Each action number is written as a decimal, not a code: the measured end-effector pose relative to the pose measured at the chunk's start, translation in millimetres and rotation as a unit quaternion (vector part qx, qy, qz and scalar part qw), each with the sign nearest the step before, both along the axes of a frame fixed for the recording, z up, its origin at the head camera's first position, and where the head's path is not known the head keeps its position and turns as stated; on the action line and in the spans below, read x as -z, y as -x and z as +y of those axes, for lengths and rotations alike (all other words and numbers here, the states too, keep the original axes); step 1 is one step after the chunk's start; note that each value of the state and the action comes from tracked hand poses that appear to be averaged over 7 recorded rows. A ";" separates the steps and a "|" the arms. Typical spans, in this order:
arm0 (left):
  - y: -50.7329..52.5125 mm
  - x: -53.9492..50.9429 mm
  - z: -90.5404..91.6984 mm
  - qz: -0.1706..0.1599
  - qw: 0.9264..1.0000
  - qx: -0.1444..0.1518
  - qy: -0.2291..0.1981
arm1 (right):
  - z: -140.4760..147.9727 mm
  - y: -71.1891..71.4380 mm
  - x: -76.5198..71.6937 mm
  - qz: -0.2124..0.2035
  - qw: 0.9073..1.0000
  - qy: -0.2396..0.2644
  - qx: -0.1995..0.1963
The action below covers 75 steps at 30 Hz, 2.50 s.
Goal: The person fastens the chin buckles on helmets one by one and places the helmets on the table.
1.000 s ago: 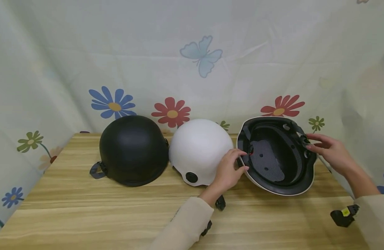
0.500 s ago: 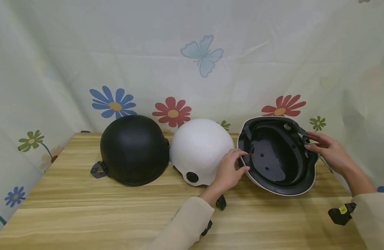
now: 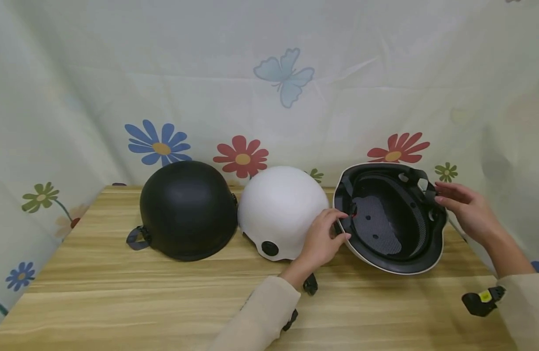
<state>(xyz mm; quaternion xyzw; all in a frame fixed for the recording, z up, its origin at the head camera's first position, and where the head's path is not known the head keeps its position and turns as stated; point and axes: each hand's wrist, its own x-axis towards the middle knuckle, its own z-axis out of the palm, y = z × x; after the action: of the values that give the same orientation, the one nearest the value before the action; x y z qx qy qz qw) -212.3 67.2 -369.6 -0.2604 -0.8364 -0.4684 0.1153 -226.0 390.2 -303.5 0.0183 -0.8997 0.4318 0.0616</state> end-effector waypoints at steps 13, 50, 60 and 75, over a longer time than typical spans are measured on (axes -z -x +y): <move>1.5 2.5 0.3 -0.002 1.000 0.006 -0.013 | -10.1 -14.5 -17.7 0.066 0.959 0.274 -0.023; 1.6 6.4 -0.4 0.004 1.000 0.008 -0.015 | -47.9 -30.6 7.1 0.038 0.998 -0.038 -0.039; 0.6 6.1 0.1 0.005 1.000 0.010 -0.015 | -39.4 -31.6 10.3 0.057 0.993 0.018 -0.106; 0.4 5.9 -1.4 0.018 1.000 0.009 -0.003 | 20.1 -27.4 -7.6 0.045 0.998 0.010 -0.034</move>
<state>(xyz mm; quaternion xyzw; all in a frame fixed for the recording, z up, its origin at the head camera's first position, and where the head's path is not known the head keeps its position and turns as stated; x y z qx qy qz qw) -212.7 65.8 -375.5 -0.2762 -0.8303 -0.4671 0.1273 -198.7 410.4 -295.9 0.0678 -0.8904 0.4417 0.0872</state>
